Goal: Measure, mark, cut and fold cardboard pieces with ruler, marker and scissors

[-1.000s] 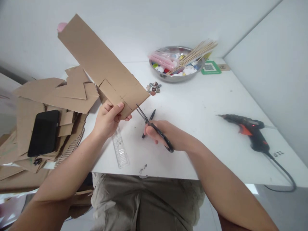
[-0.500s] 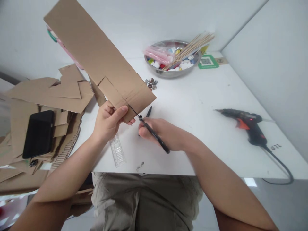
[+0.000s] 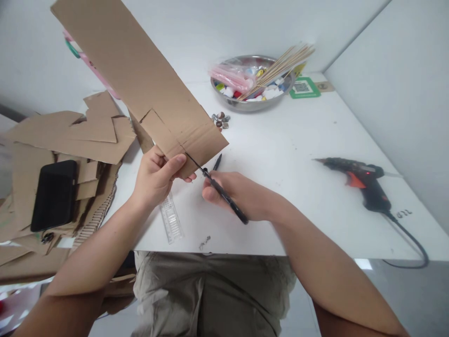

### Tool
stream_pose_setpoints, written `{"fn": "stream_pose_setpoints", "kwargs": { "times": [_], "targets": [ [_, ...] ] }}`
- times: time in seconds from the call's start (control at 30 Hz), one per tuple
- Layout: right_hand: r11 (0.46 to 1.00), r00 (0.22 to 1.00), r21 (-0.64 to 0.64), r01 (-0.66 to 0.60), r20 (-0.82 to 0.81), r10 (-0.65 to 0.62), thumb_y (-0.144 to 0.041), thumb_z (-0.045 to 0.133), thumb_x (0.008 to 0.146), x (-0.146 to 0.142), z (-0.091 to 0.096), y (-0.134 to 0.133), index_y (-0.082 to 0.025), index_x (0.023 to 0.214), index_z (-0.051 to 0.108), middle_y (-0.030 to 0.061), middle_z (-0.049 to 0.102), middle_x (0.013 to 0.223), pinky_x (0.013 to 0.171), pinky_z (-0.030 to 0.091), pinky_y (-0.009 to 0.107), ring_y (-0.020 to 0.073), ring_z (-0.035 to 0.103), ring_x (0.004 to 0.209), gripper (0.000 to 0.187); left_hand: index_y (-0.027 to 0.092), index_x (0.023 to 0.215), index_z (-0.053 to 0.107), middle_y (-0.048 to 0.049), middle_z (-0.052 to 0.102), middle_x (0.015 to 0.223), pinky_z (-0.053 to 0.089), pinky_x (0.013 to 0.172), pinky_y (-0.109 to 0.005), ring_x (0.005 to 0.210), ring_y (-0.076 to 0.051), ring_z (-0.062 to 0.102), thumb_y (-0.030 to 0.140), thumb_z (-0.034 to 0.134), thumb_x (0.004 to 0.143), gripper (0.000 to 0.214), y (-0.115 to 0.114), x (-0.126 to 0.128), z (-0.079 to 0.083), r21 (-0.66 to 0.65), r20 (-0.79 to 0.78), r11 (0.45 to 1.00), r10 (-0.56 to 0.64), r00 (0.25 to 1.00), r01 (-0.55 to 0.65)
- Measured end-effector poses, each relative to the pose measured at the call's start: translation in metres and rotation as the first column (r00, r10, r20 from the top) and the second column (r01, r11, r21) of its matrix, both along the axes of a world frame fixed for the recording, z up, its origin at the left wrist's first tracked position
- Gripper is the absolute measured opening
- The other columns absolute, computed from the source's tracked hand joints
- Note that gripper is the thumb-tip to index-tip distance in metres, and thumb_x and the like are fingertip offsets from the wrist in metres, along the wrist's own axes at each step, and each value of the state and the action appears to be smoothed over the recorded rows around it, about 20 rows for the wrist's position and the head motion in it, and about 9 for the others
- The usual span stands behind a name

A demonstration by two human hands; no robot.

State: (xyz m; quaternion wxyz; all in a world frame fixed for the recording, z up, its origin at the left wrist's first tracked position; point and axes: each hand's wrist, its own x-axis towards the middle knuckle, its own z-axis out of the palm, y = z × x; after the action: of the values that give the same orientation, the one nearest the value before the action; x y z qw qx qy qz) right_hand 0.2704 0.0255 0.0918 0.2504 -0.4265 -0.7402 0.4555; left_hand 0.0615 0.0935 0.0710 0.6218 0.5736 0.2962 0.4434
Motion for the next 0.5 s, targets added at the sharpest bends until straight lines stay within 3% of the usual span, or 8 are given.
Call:
{"fn": "stream_pose_setpoints", "kwargs": {
  "times": [0.17,0.33,0.5],
  "targets": [
    [0.998,0.998,-0.027,0.064,0.009,-0.064,-0.103,0.039,0.093,-0.001,-0.014,0.003,-0.027,0.080,0.046,-0.0007,0.050,0.071,0.061,0.036,0.037,0.0176,0.044,0.063,0.077,0.023,0.081,0.062,0.0034,0.070,0.062,0.069,0.057,-0.031,0.055,-0.018,0.075,0.070,0.097,0.078,0.058,0.000,-0.001,-0.002,-0.018,-0.016,1.000,-0.020,1.000,0.020],
    [0.990,0.990,-0.037,0.140,-0.013,-0.140,-0.112,0.036,0.085,-0.003,-0.032,0.004,-0.027,0.073,0.046,-0.0019,0.044,0.063,0.057,0.031,0.035,0.0165,0.042,0.062,0.087,0.023,0.082,0.063,0.0067,0.063,0.059,0.067,0.057,-0.030,0.053,-0.016,0.072,0.068,0.097,0.079,0.056,0.001,-0.002,-0.002,-0.012,-0.011,1.000,-0.007,1.000,0.007],
    [0.980,0.981,-0.036,0.194,-0.013,-0.195,-0.114,0.036,0.082,-0.008,-0.037,0.004,-0.027,0.063,0.036,-0.0034,0.036,0.056,0.052,0.024,0.034,0.0135,0.034,0.054,0.089,0.022,0.082,0.065,0.0058,0.067,0.062,0.068,0.056,-0.028,0.051,-0.014,0.071,0.075,0.098,0.073,0.063,0.003,-0.004,-0.001,-0.003,0.003,1.000,0.005,1.000,-0.005]
  ]
}}
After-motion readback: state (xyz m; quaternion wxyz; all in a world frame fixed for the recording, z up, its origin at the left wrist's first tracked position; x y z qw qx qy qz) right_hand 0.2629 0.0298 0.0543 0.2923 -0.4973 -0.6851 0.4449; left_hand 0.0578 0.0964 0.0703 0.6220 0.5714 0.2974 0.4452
